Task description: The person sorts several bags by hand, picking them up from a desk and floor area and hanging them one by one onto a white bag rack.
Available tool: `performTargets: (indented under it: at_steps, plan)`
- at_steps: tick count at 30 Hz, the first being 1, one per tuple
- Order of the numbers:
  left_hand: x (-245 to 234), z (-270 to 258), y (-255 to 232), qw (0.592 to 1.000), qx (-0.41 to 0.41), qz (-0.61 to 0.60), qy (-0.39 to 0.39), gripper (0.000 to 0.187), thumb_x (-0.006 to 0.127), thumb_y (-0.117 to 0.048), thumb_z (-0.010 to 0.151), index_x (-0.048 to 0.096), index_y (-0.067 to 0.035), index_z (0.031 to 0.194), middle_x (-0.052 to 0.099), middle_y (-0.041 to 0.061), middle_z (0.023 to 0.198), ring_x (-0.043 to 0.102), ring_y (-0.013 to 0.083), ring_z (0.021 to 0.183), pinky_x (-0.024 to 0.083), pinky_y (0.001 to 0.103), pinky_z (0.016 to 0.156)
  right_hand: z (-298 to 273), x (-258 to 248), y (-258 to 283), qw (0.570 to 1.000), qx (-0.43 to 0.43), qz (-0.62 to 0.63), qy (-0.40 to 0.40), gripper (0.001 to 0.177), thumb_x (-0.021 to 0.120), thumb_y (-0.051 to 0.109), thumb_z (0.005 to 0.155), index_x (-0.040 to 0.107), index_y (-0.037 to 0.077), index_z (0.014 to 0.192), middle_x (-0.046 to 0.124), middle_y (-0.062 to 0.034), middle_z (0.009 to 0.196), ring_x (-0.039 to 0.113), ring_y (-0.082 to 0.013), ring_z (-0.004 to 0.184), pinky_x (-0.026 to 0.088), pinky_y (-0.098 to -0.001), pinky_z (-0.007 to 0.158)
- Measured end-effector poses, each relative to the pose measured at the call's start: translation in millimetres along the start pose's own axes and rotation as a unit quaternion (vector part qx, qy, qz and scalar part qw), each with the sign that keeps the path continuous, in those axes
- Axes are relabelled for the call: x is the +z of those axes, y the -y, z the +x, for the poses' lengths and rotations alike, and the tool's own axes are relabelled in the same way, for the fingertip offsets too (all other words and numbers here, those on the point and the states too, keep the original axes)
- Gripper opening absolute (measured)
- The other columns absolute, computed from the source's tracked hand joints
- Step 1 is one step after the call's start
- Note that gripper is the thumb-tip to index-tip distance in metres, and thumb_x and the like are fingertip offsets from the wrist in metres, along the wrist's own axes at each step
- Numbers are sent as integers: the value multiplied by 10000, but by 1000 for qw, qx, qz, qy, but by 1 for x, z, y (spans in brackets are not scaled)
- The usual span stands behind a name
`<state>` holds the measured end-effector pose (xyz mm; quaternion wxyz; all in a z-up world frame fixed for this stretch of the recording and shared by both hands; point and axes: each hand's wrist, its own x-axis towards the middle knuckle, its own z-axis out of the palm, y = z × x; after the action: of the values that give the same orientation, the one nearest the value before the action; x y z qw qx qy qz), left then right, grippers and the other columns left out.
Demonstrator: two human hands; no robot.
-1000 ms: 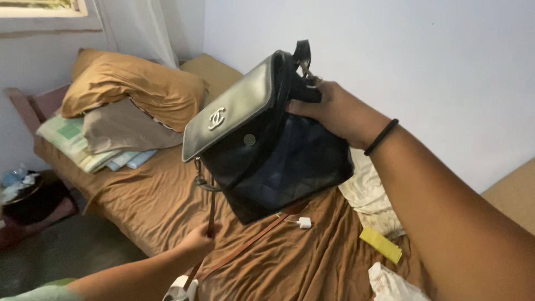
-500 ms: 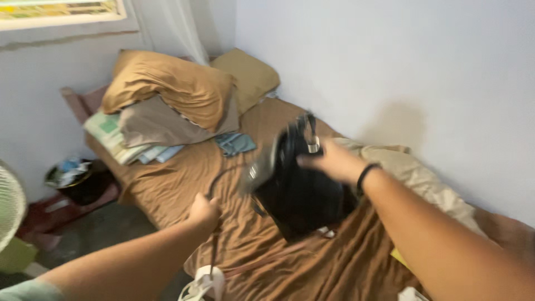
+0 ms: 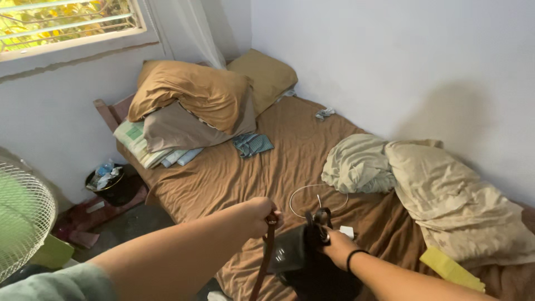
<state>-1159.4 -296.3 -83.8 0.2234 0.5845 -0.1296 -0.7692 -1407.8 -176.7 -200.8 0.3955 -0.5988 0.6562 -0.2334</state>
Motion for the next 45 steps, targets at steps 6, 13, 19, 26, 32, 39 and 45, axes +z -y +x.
performTargets:
  at_steps: [6, 13, 19, 26, 32, 39, 45]
  plan:
    - [18, -18, 14, 998, 7, 1, 58, 127, 492, -79, 1044, 492, 48, 1055, 538, 145, 907, 676, 249, 767, 628, 375, 713, -30, -4, 86, 958, 157, -235, -51, 695, 817, 224, 819, 476, 284, 1422, 431, -101, 1440, 513, -315, 1311, 470, -461, 1058]
    - [49, -20, -9, 992, 17, -17, 121, 214, 604, -190, 988, 441, -52, 993, 424, 98, 935, 566, 272, 804, 586, 502, 783, -65, 1, 117, 926, 158, -231, -255, 552, 824, 215, 730, 567, 258, 1217, 315, -32, 1524, 425, -302, 1379, 377, -474, 1143]
    - [41, -25, -34, 990, 55, 83, 103, 315, 639, -263, 975, 446, -27, 1055, 503, 92, 1001, 573, 239, 871, 462, 481, 855, -64, 24, 130, 920, 146, -172, -320, 422, 792, 179, 696, 666, 293, 1083, 276, -1, 1570, 312, -341, 1457, 354, -492, 1159]
    - [-26, -67, -14, 974, 66, 186, 113, 581, 616, -367, 935, 513, -32, 1398, 564, 121, 1165, 531, 267, 1092, 468, 395, 833, -64, 53, 144, 970, 147, -104, -166, 434, 781, 181, 744, 619, 236, 1144, 242, -15, 1570, 277, -378, 1451, 397, -479, 1110]
    - [-104, -93, 19, 969, 167, 175, 43, 466, 651, -245, 872, 665, -240, 1338, 596, 11, 1448, 531, 221, 1271, 438, 398, 1030, -56, 95, 137, 980, 69, -117, -144, 467, 799, 180, 715, 629, 213, 1149, 278, -56, 1555, 354, -381, 1401, 373, -447, 1156]
    - [-211, -97, 62, 964, 158, 198, -75, 443, 682, -216, 858, 731, -146, 1294, 647, 47, 1405, 570, 234, 1325, 354, 542, 1106, -64, 146, 158, 994, 30, -76, -67, 443, 766, 174, 730, 614, 192, 1145, 240, -73, 1588, 456, -345, 1340, 449, -427, 1078]
    - [-306, -124, 102, 964, 126, 173, -160, 463, 663, -217, 874, 659, -228, 1337, 619, 1, 1409, 570, 249, 1289, 236, 551, 1158, -85, 196, 199, 991, 36, -126, -13, 434, 764, 158, 746, 628, 204, 1156, 290, -18, 1561, 476, -330, 1335, 451, -418, 1074]
